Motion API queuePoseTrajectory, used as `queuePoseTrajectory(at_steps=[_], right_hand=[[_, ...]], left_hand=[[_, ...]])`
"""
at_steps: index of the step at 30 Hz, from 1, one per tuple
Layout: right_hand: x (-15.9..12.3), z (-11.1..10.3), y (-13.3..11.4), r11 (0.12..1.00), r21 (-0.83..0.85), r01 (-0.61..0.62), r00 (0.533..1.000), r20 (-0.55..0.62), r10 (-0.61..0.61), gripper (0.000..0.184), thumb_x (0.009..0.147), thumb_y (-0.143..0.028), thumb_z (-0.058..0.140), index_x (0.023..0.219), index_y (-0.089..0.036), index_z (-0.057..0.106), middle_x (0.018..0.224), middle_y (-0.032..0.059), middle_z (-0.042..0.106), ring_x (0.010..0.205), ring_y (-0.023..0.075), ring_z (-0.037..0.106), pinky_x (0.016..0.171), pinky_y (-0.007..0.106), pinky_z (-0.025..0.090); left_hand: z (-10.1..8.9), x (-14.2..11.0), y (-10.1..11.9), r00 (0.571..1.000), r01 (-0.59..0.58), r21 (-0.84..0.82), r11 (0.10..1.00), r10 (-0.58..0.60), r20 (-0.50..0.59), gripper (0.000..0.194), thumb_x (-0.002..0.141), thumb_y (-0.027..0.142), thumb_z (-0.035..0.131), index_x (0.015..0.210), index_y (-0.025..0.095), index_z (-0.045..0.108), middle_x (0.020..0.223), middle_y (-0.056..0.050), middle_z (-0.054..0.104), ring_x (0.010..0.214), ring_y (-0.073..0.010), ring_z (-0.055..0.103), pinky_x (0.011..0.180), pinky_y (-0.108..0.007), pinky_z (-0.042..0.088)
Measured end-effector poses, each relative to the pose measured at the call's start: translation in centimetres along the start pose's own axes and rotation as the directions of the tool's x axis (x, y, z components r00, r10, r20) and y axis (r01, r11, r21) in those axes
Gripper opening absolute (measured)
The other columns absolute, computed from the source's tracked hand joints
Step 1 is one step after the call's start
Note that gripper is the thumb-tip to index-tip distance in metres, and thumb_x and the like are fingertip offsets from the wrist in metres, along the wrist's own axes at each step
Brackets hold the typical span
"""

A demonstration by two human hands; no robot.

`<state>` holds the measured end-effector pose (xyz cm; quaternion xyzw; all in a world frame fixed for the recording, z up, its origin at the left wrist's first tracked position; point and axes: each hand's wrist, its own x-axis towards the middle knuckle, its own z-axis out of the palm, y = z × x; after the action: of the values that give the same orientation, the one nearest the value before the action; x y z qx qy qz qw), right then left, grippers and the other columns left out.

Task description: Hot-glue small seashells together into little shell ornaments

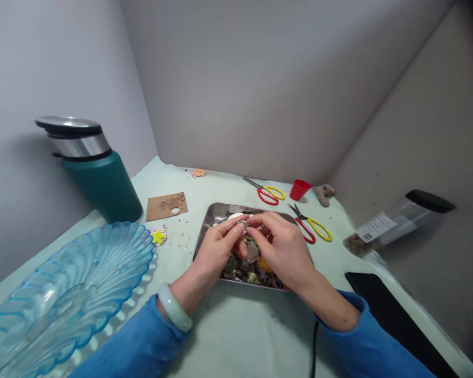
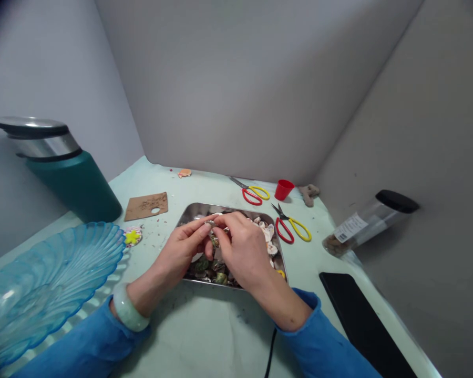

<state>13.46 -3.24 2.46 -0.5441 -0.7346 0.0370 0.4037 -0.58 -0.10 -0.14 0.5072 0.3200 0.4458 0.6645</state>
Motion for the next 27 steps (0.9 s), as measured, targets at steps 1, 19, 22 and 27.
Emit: queuePoseTrajectory(at_steps=[1,19,22,27], right_hand=[[0.02,0.0,-0.01,1.0,-0.001,0.006,1.0,-0.003,-0.006,0.01,0.084,-0.013,0.057,0.087,-0.018,0.065,0.085,0.0021,0.066,0.077,0.0159,0.059,0.066,0.026,0.041],[0.09,0.22,-0.22,0.999,0.015,-0.049,0.999,-0.002,0.049,0.01,0.083,-0.016,0.059,0.09,-0.019,0.066,0.084,0.0007,0.069,0.072,0.0149,0.06,0.064,0.026,0.04],[0.03,0.25,-0.19,0.999,0.007,-0.052,0.999,0.002,0.052,0.01,0.083,-0.016,0.058,0.088,-0.019,0.066,0.082,0.0006,0.069,0.071,0.0152,0.06,0.064,0.026,0.04],[0.02,0.32,-0.19,0.999,0.005,-0.04,0.999,0.006,0.04,0.009,0.084,-0.016,0.059,0.086,-0.019,0.066,0.08,0.0003,0.068,0.07,0.0151,0.059,0.063,0.026,0.04]], left_hand=[[-0.01,0.01,-0.02,1.0,-0.002,0.007,1.0,0.002,0.001,0.052,0.082,0.037,0.059,0.125,0.008,0.057,0.048,0.002,0.056,0.047,-0.01,0.049,0.054,-0.021,0.039],[0.29,-0.01,0.19,0.999,-0.028,0.056,0.998,0.03,-0.043,0.034,0.085,0.033,0.054,0.11,0.013,0.062,0.058,0.001,0.059,0.044,-0.0078,0.048,0.048,-0.019,0.036],[0.24,-0.03,0.14,0.999,-0.028,0.071,0.997,0.031,-0.041,0.031,0.085,0.032,0.054,0.107,0.013,0.063,0.055,0.002,0.057,0.043,-0.0071,0.046,0.048,-0.019,0.035],[0.16,-0.14,0.0,0.999,-0.034,0.093,0.995,0.037,-0.035,0.028,0.085,0.031,0.052,0.105,0.014,0.063,0.049,0.004,0.052,0.042,-0.0071,0.044,0.049,-0.019,0.035]])
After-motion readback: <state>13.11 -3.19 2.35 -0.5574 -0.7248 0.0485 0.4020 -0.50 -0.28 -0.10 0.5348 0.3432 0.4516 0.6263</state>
